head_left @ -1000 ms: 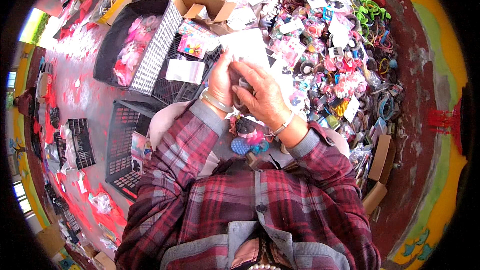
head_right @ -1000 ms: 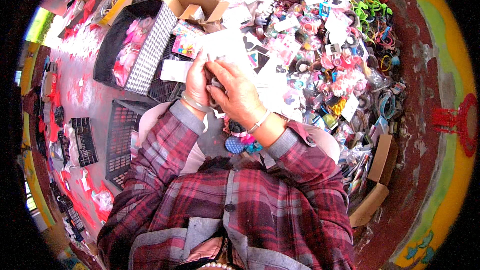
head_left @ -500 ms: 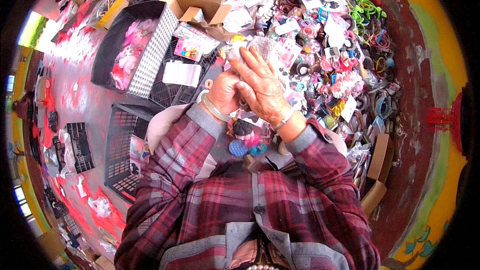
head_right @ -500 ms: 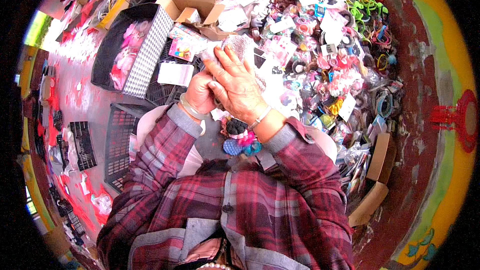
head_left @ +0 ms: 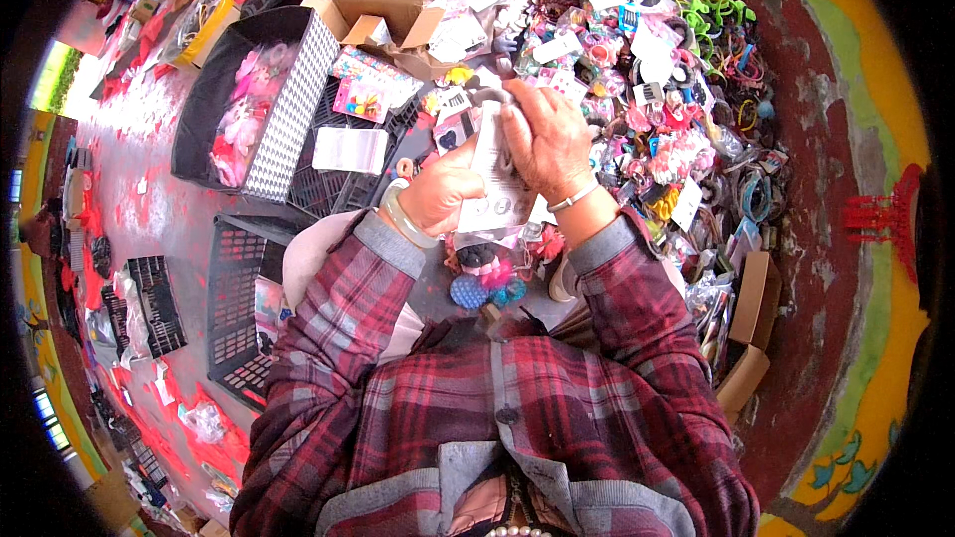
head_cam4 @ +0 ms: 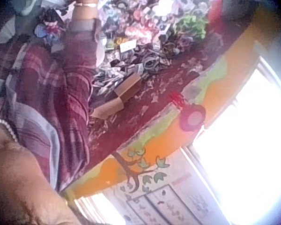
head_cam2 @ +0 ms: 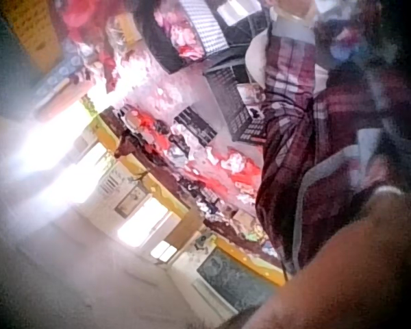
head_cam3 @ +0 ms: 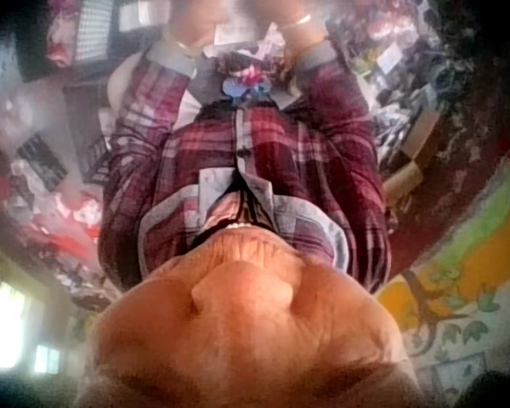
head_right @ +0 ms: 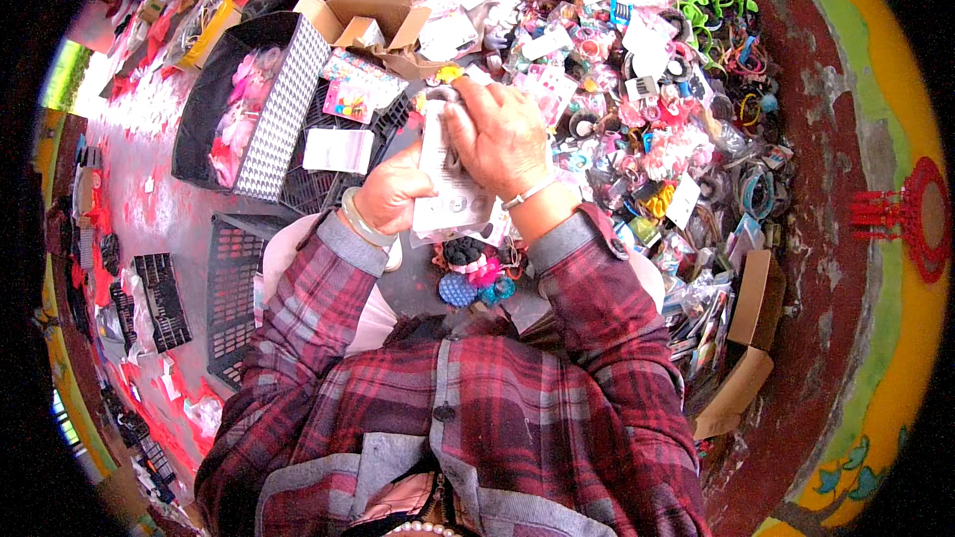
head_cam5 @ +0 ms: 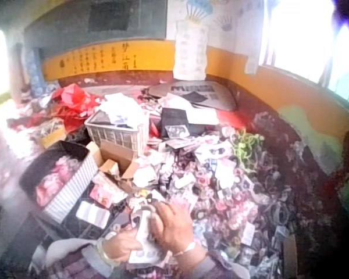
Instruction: The person sorts various small items from a pile on the floor into different plastic crates by hand.
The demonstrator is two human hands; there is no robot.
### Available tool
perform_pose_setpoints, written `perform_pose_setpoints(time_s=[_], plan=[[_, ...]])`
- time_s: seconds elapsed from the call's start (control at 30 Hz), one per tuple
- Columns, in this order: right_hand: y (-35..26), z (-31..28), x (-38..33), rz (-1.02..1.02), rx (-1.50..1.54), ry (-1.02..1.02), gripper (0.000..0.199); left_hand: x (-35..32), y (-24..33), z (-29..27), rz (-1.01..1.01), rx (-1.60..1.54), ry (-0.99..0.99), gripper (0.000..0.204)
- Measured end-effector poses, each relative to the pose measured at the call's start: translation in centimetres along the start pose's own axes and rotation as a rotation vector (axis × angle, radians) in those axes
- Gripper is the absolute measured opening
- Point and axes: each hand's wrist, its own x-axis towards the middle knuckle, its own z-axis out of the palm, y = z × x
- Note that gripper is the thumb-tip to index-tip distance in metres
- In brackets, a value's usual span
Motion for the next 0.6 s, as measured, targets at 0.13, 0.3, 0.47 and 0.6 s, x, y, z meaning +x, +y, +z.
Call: perform_pose_setpoints(time_s=[0.13, 0.3, 0.47, 0.6], plan=[[1.1, -0.1, 0.2, 0.085, 0.060, 0.041, 0.017, -0.3, -0.1, -0.8, 0.006, -0.060, -0.009, 0.070], [1.7, -0.6, 0.4, 0.242, 0.099, -0.039, 0.022, -0.5, 0.2, -1.2, 0.034, -0.100, -0.037, 0.068], [4.9, -1.8, 0.9, 0.517, 0.202, 0.127, 0.027, -0.7, 1.6, -0.6, 0.164, -0.150, 0.047, 0.068], [0.4, -2.9, 1.4, 0.328, 0.460, 0.204, 0.026, -0.4, 1.1, -1.7, 0.142, -0.084, 0.045, 0.065]])
